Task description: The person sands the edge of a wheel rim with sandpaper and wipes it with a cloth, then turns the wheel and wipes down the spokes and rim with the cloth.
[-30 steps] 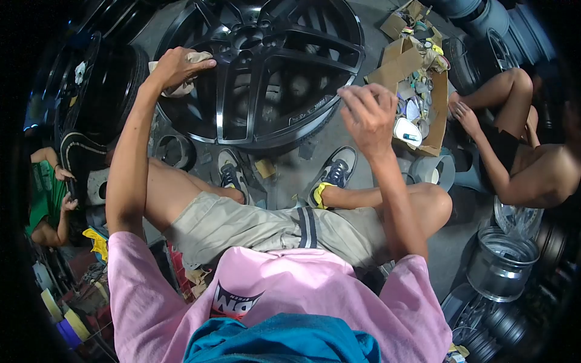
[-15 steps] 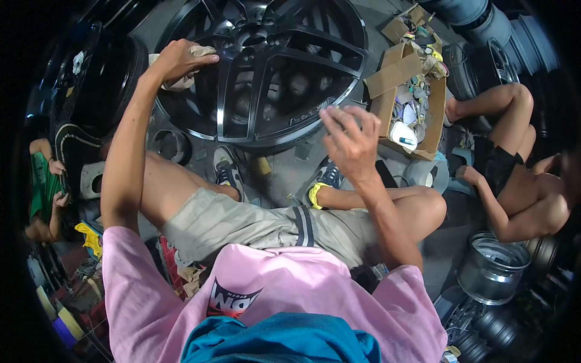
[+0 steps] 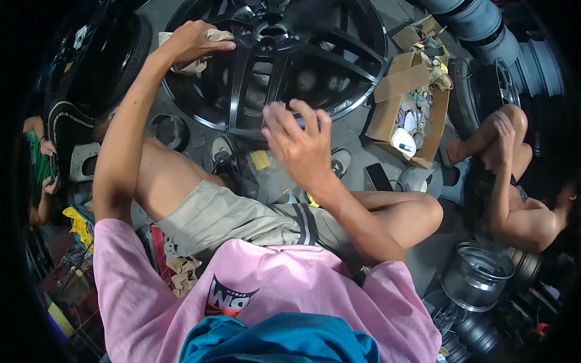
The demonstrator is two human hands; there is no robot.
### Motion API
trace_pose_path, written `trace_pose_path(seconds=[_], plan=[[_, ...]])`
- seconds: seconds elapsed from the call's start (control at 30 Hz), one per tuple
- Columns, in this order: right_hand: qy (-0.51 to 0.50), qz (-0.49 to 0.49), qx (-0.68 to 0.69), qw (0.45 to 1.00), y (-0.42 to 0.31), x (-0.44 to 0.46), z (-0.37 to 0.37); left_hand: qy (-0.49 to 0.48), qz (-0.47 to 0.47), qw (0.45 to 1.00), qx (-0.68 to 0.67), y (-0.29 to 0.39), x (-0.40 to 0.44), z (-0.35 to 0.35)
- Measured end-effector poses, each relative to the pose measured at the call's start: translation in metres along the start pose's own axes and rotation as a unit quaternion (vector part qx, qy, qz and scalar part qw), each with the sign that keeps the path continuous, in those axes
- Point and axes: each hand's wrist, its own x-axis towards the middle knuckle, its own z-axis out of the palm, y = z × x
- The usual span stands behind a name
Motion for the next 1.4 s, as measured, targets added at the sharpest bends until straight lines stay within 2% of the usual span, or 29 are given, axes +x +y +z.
trace_pose_path(seconds=[0.13, 0.23, 0.33, 0.5, 0.63, 0.77, 0.9, 0.97, 1.03, 1.13, 1.2, 1.27, 1.4], plan=[[-0.04, 0.024, 0.031, 0.998, -0.021, -0.017, -0.013, 0.014, -0.009, 1.0, -0.018, 0.003, -0.004, -0.001], [-0.005, 0.032, -0.018, 0.999, -0.006, 0.01, -0.001, -0.003, -0.01, 1.0, 0.002, -0.004, 0.004, 0.005], [0.025, 0.075, 0.007, 0.997, 0.008, 0.037, 0.015, -0.001, -0.012, 1.0, -0.025, 0.004, -0.002, -0.001], [-0.031, 0.057, 0.035, 0.997, -0.035, -0.014, -0.012, 0.015, -0.021, 0.999, -0.033, -0.001, -0.003, 0.004], [0.0, 0.043, 0.005, 0.999, -0.005, 0.009, 0.003, -0.01, -0.012, 1.0, -0.006, 0.004, -0.002, -0.001], [0.0, 0.069, 0.001, 0.998, 0.029, 0.058, 0.019, 0.006, -0.002, 1.0, -0.02, 0.002, -0.004, 0.004], [-0.007, 0.057, 0.03, 0.998, -0.002, 0.021, 0.005, 0.031, 0.005, 0.999, -0.037, -0.005, -0.006, 0.002], [-0.028, 0.067, 0.043, 0.996, -0.015, 0.004, -0.002, 0.001, -0.01, 0.999, -0.034, -0.006, -0.007, 0.001], [-0.009, 0.06, 0.037, 0.997, -0.01, 0.004, -0.003, -0.019, -0.033, 0.999, -0.015, -0.012, -0.004, 0.002], [0.018, 0.024, 0.004, 1.0, 0.035, 0.051, 0.021, -0.028, -0.043, 0.999, -0.019, -0.008, -0.003, 0.001], [-0.001, 0.009, -0.048, 0.999, 0.066, 0.084, 0.037, -0.041, -0.062, 0.997, -0.036, -0.005, -0.012, -0.004], [-0.043, 0.015, -0.046, 0.998, 0.091, 0.105, 0.051, -0.056, -0.036, 0.997, -0.039, -0.013, -0.01, 0.0], [-0.019, -0.008, 0.014, 1.0, 0.063, 0.08, 0.029, -0.048, -0.033, 0.998, -0.035, -0.016, -0.017, -0.006]])
